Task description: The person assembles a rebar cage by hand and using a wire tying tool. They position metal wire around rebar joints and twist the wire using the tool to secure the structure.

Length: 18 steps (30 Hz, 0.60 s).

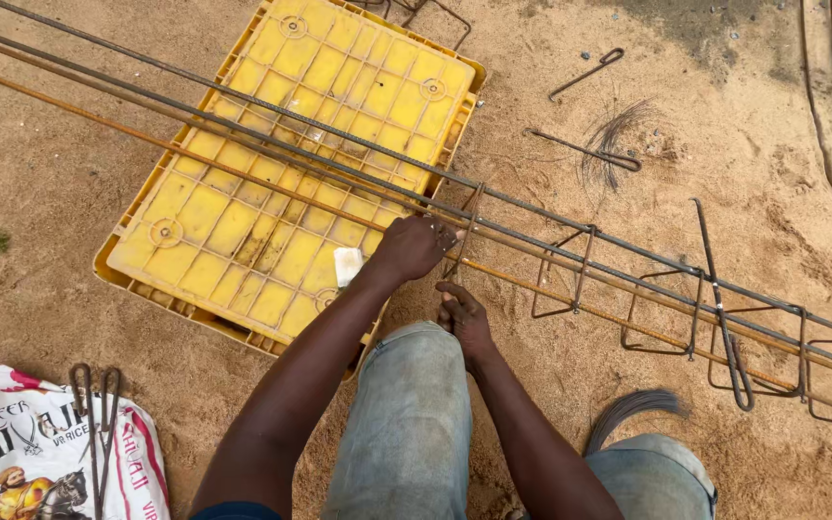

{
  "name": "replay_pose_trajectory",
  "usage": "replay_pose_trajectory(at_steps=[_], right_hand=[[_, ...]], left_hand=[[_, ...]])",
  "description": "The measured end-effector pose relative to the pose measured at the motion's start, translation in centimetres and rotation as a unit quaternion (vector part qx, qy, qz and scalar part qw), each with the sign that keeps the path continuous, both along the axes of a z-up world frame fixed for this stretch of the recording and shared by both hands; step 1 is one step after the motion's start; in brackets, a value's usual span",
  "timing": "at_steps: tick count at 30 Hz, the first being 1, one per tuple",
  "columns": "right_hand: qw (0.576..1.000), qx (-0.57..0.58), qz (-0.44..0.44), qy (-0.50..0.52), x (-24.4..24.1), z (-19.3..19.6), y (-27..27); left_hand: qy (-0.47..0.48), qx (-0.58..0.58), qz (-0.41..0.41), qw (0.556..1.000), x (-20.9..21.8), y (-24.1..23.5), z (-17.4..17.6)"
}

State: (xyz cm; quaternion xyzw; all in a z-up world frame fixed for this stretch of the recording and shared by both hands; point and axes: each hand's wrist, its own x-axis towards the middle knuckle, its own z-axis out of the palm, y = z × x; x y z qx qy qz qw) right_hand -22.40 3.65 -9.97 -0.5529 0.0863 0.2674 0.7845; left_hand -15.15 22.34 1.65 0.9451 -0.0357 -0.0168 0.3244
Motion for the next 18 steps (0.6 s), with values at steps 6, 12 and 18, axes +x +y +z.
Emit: replay_pose_trajectory(at_steps=[6,12,18], right_hand=[[0.999,-0.047,0.024,0.004,-1.9,-1.1,-1.0],[0.992,-0.126,0.022,-0.015,-3.6,-1.9,-0.9],[0.988,-0.144,0.01,-0.052,-2.8,-1.8,-0.4]], left_hand=[[-0.061,-0.103,0.064,0.991,-2.1,-0.1,0.0],[-0.104,-0.001,0.01,0.994,-3.0,0.4,0.1],[-0.074,-0.012,0.003,0.997,-0.9,-0.1,-0.1]])
